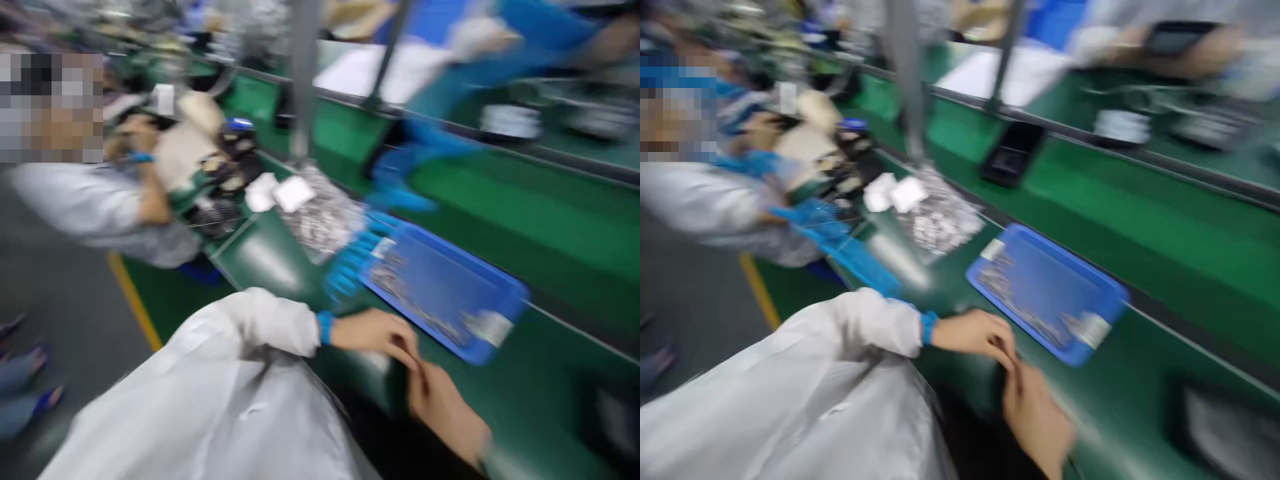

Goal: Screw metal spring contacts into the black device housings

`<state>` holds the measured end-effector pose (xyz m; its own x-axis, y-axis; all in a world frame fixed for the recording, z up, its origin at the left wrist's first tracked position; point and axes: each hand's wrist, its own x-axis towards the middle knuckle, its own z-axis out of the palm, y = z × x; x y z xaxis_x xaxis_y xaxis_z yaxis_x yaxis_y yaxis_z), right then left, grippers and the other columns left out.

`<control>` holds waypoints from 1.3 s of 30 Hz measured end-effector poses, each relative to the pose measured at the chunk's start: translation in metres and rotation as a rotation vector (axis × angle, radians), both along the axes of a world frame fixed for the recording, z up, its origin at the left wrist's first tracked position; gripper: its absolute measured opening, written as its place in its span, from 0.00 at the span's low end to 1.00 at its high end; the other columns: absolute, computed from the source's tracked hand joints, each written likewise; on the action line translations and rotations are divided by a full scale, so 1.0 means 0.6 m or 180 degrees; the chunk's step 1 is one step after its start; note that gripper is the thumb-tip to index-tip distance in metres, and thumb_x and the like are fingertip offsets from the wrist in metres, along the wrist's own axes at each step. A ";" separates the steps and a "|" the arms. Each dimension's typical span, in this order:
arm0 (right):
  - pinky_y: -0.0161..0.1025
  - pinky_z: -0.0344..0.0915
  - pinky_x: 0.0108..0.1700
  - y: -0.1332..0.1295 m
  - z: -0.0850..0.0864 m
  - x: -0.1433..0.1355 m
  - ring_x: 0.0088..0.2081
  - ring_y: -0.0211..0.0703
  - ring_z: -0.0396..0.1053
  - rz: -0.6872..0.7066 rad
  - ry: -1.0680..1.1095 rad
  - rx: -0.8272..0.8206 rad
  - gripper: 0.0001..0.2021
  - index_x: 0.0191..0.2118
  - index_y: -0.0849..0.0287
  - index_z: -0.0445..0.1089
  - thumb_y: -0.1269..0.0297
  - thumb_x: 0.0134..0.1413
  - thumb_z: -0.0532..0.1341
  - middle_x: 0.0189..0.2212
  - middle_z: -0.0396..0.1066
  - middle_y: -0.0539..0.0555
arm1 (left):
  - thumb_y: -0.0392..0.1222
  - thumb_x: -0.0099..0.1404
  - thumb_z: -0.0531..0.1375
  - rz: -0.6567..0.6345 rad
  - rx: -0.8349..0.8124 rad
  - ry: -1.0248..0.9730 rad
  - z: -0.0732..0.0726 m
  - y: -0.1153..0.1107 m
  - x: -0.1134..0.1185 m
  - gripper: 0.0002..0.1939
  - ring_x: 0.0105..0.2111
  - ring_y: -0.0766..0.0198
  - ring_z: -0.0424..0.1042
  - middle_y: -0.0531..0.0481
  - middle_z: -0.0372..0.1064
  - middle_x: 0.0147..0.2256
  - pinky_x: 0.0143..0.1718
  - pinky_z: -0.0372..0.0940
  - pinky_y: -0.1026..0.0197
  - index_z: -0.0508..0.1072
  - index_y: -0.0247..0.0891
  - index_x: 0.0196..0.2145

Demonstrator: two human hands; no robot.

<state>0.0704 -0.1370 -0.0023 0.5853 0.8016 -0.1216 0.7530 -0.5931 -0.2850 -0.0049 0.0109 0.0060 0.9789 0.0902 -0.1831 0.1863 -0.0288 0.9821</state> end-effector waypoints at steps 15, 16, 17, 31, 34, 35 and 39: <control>0.30 0.65 0.37 -0.105 0.062 0.115 0.44 0.36 0.71 -0.0422 -0.0227 -0.0075 0.19 0.59 0.54 0.64 0.60 0.69 0.47 0.50 0.70 0.52 | 0.61 0.57 0.64 -0.0425 0.0643 0.0818 -0.019 0.010 0.045 0.20 0.38 0.53 0.79 0.48 0.79 0.35 0.43 0.75 0.56 0.75 0.41 0.35; 0.32 0.66 0.41 -0.115 0.065 0.149 0.47 0.39 0.71 -0.0864 -0.0396 -0.0070 0.20 0.60 0.57 0.63 0.63 0.69 0.46 0.53 0.69 0.56 | 0.60 0.58 0.64 -0.0378 0.0623 0.0817 -0.020 0.008 0.044 0.19 0.38 0.54 0.79 0.48 0.79 0.35 0.43 0.75 0.56 0.75 0.41 0.35; 0.34 0.67 0.44 -0.123 0.066 0.184 0.49 0.42 0.70 -0.1351 -0.0616 -0.0111 0.20 0.60 0.59 0.63 0.66 0.68 0.45 0.55 0.66 0.60 | 0.59 0.60 0.63 -0.0345 0.0610 0.0789 -0.020 0.008 0.044 0.18 0.38 0.54 0.79 0.48 0.79 0.35 0.44 0.75 0.56 0.74 0.41 0.35; 0.30 0.74 0.38 -0.104 0.065 -0.108 0.53 0.38 0.71 0.0612 0.0447 0.0322 0.24 0.63 0.62 0.63 0.68 0.63 0.48 0.59 0.67 0.56 | 0.39 0.65 0.62 -0.0602 0.1801 -0.0893 0.003 -0.011 0.008 0.02 0.61 0.54 0.63 0.49 0.70 0.53 0.65 0.55 0.43 0.75 0.42 0.35; 0.31 0.75 0.39 -0.080 0.063 -0.108 0.53 0.40 0.71 0.0762 0.0601 0.0176 0.25 0.65 0.63 0.59 0.67 0.64 0.49 0.62 0.63 0.59 | 0.40 0.66 0.61 -0.0558 0.1973 -0.0802 0.001 -0.003 0.005 0.03 0.61 0.55 0.63 0.49 0.70 0.53 0.64 0.57 0.44 0.74 0.41 0.35; 0.31 0.75 0.39 -0.075 0.062 -0.103 0.53 0.41 0.71 0.0807 0.0635 0.0150 0.25 0.65 0.63 0.59 0.66 0.64 0.49 0.62 0.62 0.59 | 0.41 0.67 0.60 -0.0508 0.1982 -0.0813 0.000 0.000 0.005 0.03 0.60 0.55 0.64 0.49 0.70 0.53 0.64 0.57 0.45 0.74 0.41 0.35; 0.32 0.75 0.40 -0.070 0.061 -0.087 0.56 0.41 0.69 0.1029 0.0640 0.0179 0.25 0.65 0.64 0.59 0.66 0.65 0.48 0.63 0.61 0.60 | 0.41 0.68 0.59 -0.0434 0.1921 -0.0876 0.004 0.010 0.012 0.03 0.56 0.58 0.67 0.50 0.71 0.50 0.65 0.55 0.45 0.73 0.41 0.37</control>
